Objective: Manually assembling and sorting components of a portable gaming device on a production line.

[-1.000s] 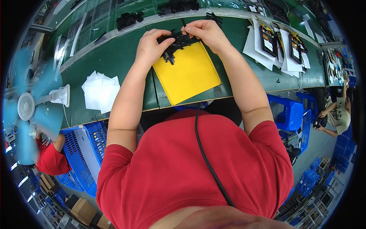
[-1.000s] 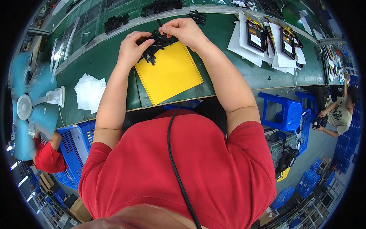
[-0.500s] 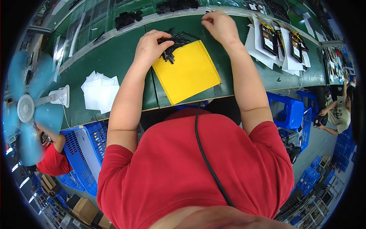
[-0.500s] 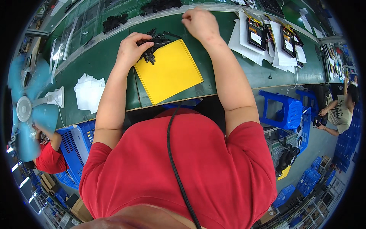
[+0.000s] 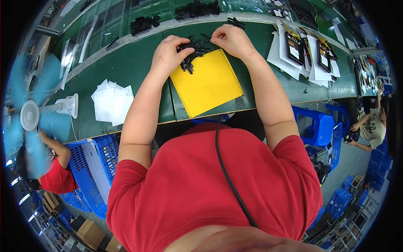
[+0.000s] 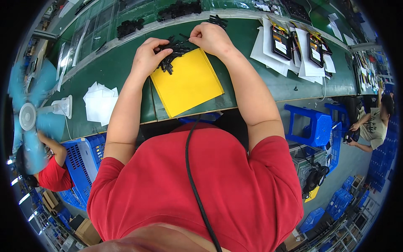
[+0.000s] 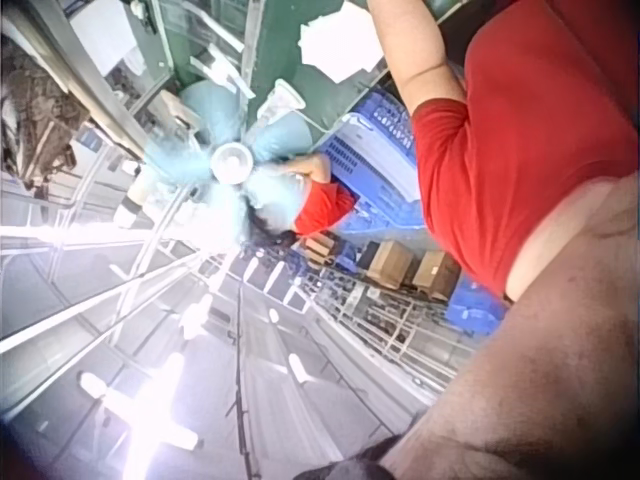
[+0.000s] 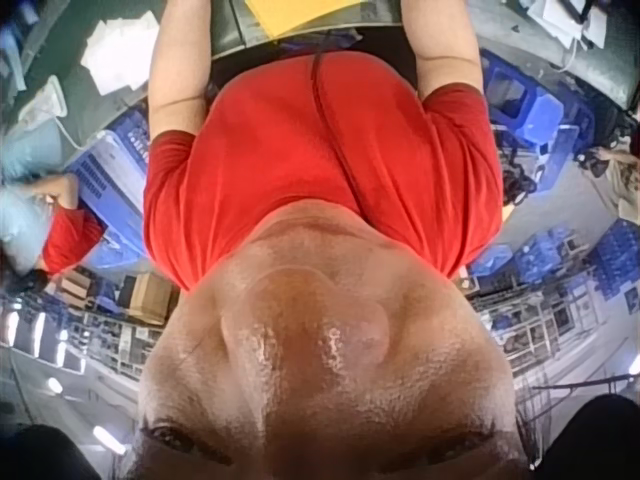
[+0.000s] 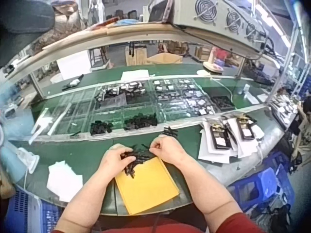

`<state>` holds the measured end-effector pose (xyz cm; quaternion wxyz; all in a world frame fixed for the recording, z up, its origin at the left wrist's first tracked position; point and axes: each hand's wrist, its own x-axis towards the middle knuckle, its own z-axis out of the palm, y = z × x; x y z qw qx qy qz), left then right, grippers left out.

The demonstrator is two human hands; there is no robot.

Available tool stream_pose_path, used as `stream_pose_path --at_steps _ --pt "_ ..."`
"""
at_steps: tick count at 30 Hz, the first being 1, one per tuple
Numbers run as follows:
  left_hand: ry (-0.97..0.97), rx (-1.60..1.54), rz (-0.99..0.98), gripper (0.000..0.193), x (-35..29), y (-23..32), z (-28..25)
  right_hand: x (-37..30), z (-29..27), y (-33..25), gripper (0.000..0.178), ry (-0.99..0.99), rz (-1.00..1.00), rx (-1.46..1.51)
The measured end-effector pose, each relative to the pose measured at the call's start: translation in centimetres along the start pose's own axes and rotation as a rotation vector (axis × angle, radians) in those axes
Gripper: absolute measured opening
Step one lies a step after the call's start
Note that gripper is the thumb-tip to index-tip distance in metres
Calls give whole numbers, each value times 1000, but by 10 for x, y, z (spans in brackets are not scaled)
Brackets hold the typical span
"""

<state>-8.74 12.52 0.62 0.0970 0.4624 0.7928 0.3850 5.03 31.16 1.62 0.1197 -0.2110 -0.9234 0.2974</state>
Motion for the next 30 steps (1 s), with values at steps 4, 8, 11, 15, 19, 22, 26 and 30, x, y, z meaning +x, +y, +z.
stream_pose_path --at_steps 4,8,11,15,19,22,26,30 --pt "-40 109 35 33 -2 -4 2 0 -5 3 16 24 1 24" --pt "-39 133 46 28 -3 -5 3 2 -12 13 17 94 4 -16" --pt "-45 110 32 24 -3 -2 2 3 -22 30 16 214 56 -162" --pt "-57 58 -6 19 -2 -1 0 8 -21 47 17 321 101 -258" --pt "-103 23 -69 20 -1 -3 -2 6 1 21 18 145 -148 -103" --pt "-128 -3 -67 18 0 -3 -2 4 24 11 18 121 -275 -147" --pt "-76 -84 -85 16 3 -11 4 11 27 5 15 56 -266 -232" --pt "38 -227 -146 13 2 -8 1 8 19 6 14 138 -144 163"
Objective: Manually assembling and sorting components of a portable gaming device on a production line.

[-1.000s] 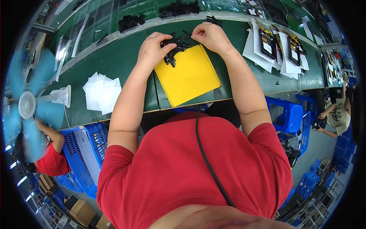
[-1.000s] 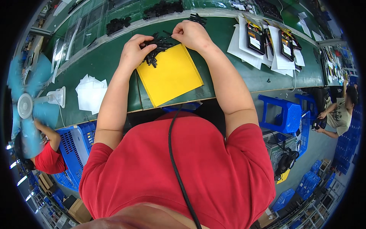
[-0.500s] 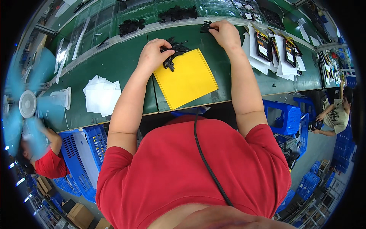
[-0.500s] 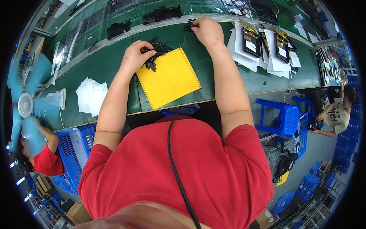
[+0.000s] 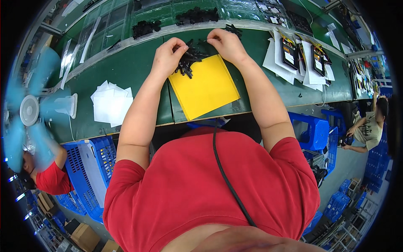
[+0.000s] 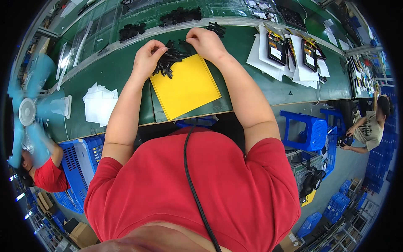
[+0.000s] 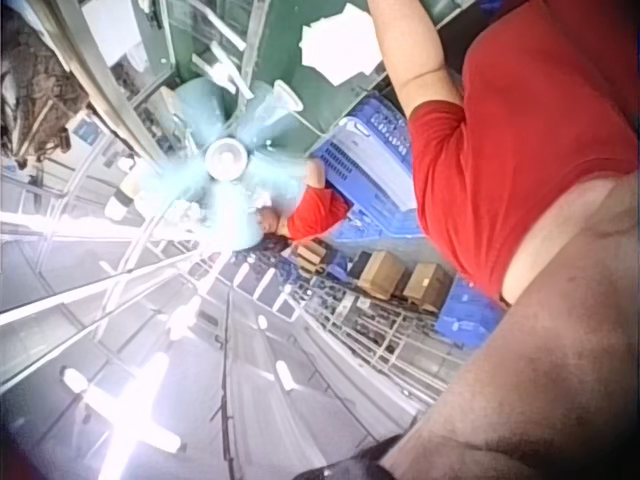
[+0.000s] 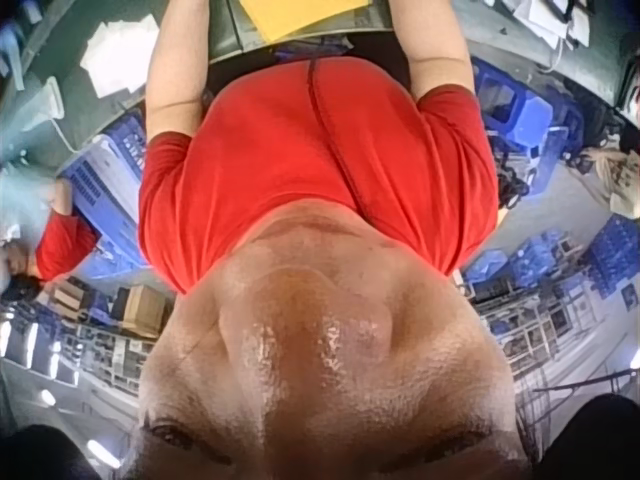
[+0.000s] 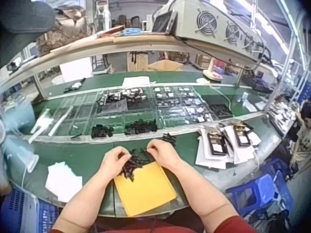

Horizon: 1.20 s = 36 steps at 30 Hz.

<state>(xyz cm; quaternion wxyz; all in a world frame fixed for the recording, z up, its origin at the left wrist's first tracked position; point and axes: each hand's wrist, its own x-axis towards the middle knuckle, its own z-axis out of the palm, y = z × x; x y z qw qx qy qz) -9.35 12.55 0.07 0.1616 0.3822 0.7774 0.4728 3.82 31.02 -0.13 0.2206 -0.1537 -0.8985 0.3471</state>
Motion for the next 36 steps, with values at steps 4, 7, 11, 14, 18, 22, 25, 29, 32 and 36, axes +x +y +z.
stream_pose_path --at_steps 4,7,11,14,18,22,25,29,32,36 --pt "36 -269 11 11 4 -4 4 3 -7 18 10 31 52 332" --pt "-26 -361 -35 9 2 -5 3 -1 -12 13 11 50 111 775" --pt "1 -469 -16 10 -1 -6 3 -6 -13 0 10 54 100 876" --pt "-9 -551 -33 10 -2 -4 2 -7 -12 -4 11 52 87 887" --pt "-23 -569 -54 12 2 -2 0 -1 -9 -2 12 37 64 939" --pt "-37 -632 -35 12 10 4 1 3 -21 -5 10 51 32 921" --pt "-50 -678 10 9 4 7 2 -1 -26 2 11 33 72 739" --pt "-21 -675 -108 11 -2 -5 -1 1 -24 12 14 175 17 20" --pt "-38 -721 -138 13 -8 3 0 -6 -34 17 16 253 109 -221" --pt "-23 -739 -118 15 -7 11 -3 -4 -41 24 13 240 129 -417"
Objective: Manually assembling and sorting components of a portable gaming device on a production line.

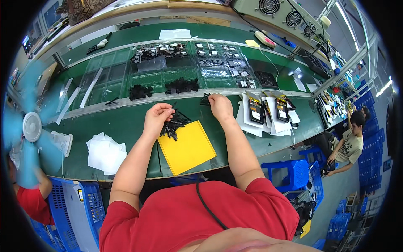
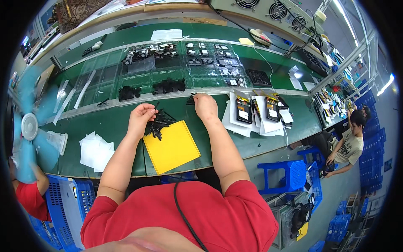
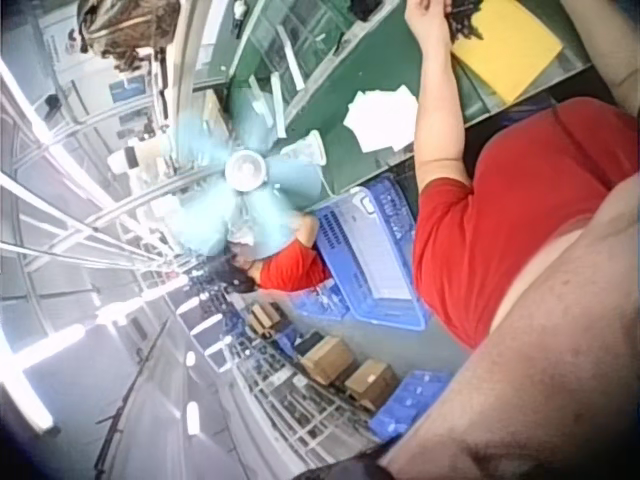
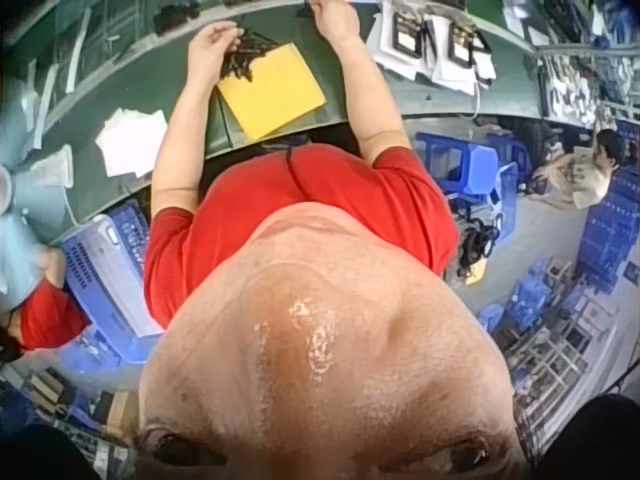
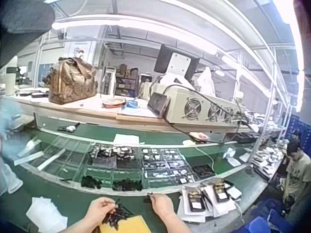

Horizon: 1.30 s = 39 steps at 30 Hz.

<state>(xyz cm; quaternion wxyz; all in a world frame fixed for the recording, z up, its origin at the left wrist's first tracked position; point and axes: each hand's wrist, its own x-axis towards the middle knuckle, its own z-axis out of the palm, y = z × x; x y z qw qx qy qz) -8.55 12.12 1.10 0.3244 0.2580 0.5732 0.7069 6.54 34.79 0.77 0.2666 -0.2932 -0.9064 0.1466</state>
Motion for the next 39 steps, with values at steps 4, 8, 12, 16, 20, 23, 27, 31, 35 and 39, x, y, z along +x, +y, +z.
stream_pose_path --at_steps 4,8,12,16,20,23,27,31,35,39 --pt "-22 -17 7 13 3 5 2 6 -4 -15 9 277 -201 54" --pt "-106 22 19 14 5 -8 -1 -13 7 -42 21 -101 -130 635" --pt "-155 64 -2 14 0 -11 -2 -25 5 -70 23 -393 -217 733" --pt "-165 96 -15 13 1 -4 1 -27 15 -61 18 -469 -18 828" --pt "-162 74 -15 12 3 -8 0 -26 11 -64 20 -415 -61 864" --pt "-183 86 -6 13 3 -10 -1 -28 5 -75 18 -380 -222 866" --pt "-208 78 -28 9 -2 -6 7 -35 18 -63 14 -406 -64 931" --pt "-186 30 17 8 -4 -12 1 -35 24 -65 12 -394 36 1055" --pt "-119 17 23 11 -2 -3 0 -25 8 -64 18 -424 53 1099" --pt "-192 -164 -6 24 5 2 0 -18 -9 -71 21 -416 127 1134"
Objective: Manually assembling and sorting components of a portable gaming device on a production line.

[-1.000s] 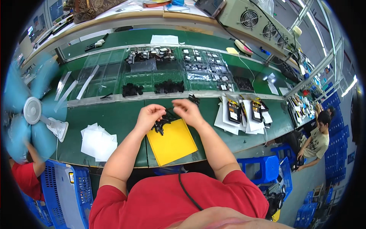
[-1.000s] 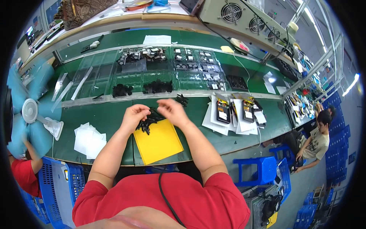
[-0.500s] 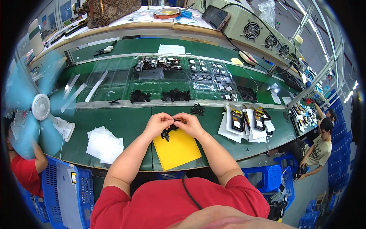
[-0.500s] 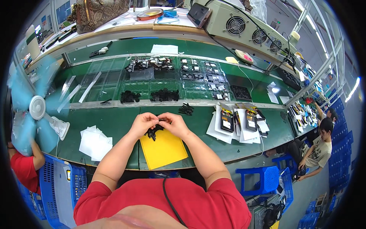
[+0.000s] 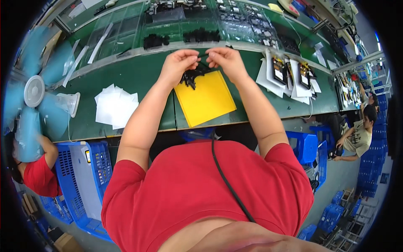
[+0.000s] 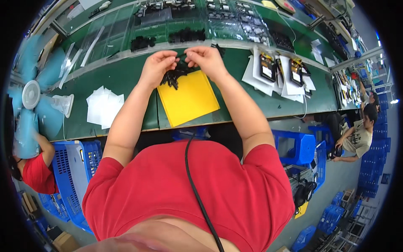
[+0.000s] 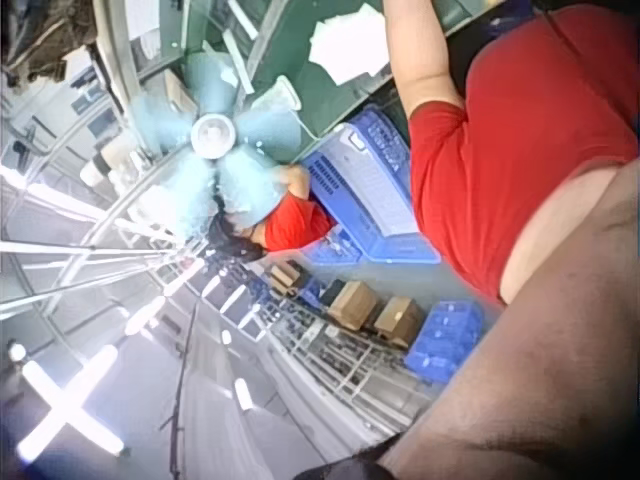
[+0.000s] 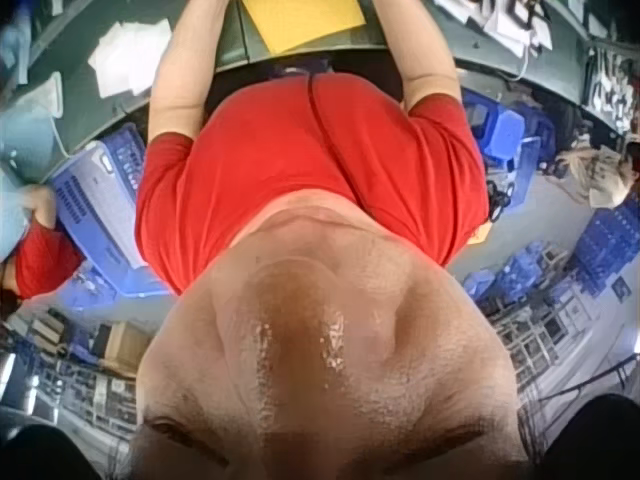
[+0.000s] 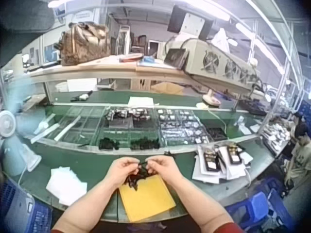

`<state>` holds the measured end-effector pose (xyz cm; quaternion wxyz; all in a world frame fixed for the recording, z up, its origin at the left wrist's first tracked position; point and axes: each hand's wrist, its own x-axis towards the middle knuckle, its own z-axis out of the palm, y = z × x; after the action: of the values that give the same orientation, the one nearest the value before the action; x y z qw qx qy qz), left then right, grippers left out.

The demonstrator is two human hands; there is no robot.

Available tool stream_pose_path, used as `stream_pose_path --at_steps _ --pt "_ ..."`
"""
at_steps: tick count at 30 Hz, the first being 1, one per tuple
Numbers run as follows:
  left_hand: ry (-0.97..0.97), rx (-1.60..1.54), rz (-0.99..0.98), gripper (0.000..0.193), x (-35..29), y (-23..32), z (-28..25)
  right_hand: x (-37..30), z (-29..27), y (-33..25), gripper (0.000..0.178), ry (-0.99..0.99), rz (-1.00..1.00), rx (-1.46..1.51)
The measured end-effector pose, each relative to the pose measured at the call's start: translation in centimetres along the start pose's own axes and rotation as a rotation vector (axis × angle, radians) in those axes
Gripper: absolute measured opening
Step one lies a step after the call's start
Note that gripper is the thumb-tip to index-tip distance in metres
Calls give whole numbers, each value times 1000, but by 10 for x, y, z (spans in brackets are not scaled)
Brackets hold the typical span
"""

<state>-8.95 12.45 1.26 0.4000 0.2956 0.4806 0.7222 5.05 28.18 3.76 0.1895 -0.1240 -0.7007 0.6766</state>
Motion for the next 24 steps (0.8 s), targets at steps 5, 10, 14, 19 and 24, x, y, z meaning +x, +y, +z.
stream_pose_path --at_steps 5,10,14,19,24 --pt "-16 -30 11 24 -3 6 3 -1 0 -6 22 1 25 19" --pt "35 63 73 16 0 -11 2 -6 -13 11 17 145 -13 -13" --pt "98 63 55 14 -5 -7 0 2 -48 29 18 279 -1 -210" --pt "121 105 84 15 -6 -4 -2 -3 -58 15 25 407 -113 -831" --pt "126 111 108 13 1 -10 -2 28 -27 -90 18 333 -587 -972"
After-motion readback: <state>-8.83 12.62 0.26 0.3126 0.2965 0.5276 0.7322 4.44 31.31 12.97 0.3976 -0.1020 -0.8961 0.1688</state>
